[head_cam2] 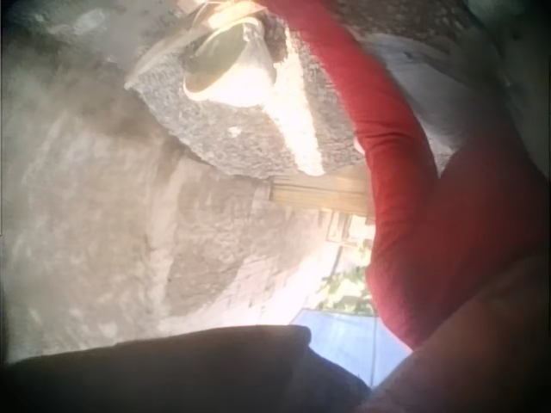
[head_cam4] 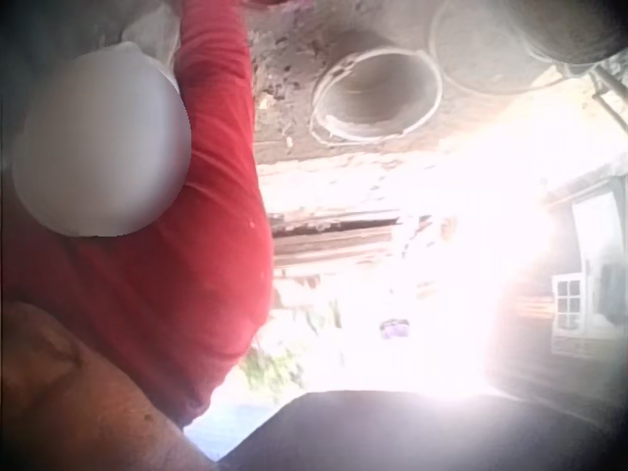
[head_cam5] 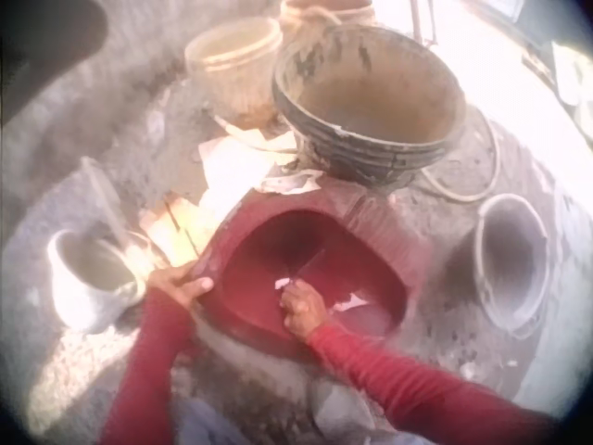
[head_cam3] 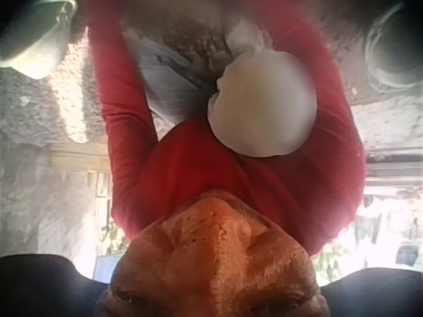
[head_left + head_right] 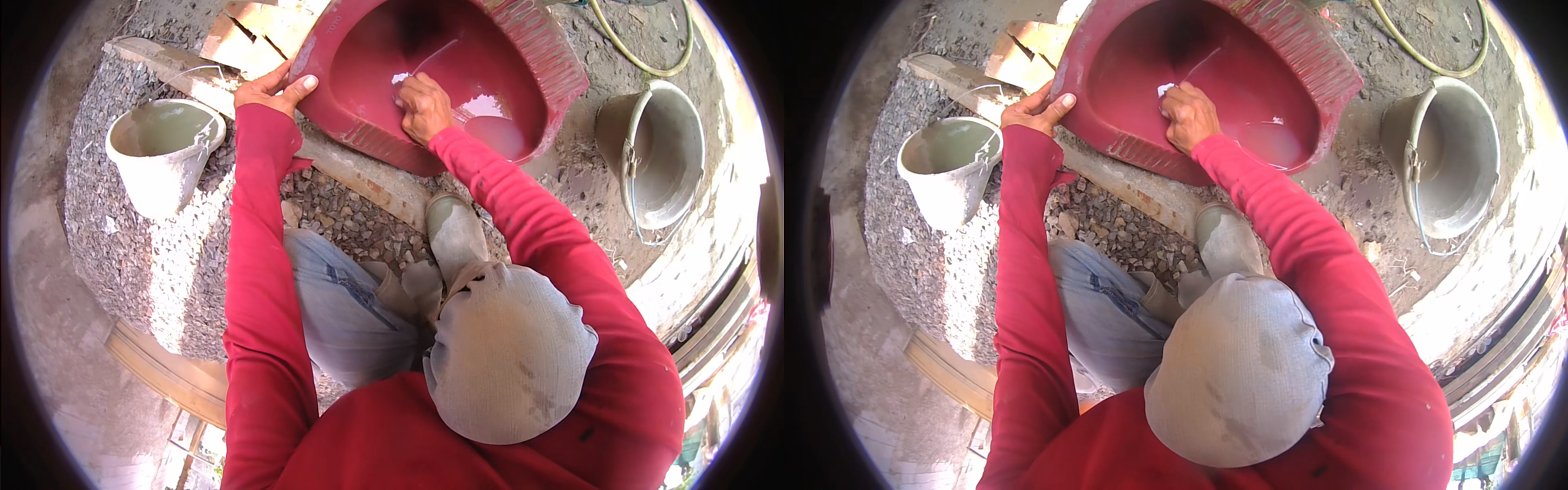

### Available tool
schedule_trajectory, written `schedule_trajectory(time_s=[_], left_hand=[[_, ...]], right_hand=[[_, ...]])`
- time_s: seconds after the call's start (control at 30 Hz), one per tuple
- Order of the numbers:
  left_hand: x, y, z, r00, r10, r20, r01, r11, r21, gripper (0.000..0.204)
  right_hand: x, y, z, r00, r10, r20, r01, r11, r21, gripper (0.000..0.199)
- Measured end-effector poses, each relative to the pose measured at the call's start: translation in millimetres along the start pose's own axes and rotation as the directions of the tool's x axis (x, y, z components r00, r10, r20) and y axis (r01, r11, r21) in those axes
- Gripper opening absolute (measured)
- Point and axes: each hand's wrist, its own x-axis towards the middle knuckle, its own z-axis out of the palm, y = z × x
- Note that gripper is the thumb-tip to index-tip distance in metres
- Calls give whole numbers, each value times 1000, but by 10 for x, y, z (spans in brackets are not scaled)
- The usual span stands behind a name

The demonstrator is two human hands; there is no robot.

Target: The person kneels on gravel and scrubs the interior of a red plastic basin with a small abrasive pad. They repeatedly dip the pad into a nearby bucket of water and continue scrubbing the basin's inner surfaces.

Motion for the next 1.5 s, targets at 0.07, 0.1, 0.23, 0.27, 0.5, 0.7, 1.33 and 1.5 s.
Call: schedule_trajectory(time_s=[0.07, 0.1, 0.23, 0.27, 0.5, 0.7, 1.33, 1.5], left_hand=[[-43, 90, 24, 998, -48, 32, 51, 995, -90, 50], [-39, 114, 4, 998, -53, 22, 55, 995, -88, 49], [-26, 15, -34, 998, -32, -53, 37, 995, 95, 48], [7, 27, -43, 999, -30, -46, 32, 998, 47, 49], [-29, 65, -2, 997, -71, -32, 72, 997, 27, 50], [-44, 52, -4, 999, -44, -24, 45, 999, 12, 50], [-11, -2, -22, 998, -48, -50, 53, 995, 87, 54], [-9, 3, -34, 995, -85, -60, 91, 990, 104, 54]], right_hand=[[231, 25, 108, 996, -77, -39, 75, 996, -53, 11], [282, -29, 138, 998, -32, -47, 30, 998, -47, 12], [-112, -221, 46, 987, 156, 27, -158, 970, 185, 10], [-58, -190, 59, 990, 139, 20, -140, 976, 165, 9], [106, -254, 33, 997, 50, 53, -58, 985, 162, 5], [153, -142, 73, 997, 44, 67, -52, 991, 122, 10], [20, -75, -13, 992, 79, 95, -82, 996, 22, 5], [-54, -223, -41, 993, 62, 100, -76, 986, 148, 5]])
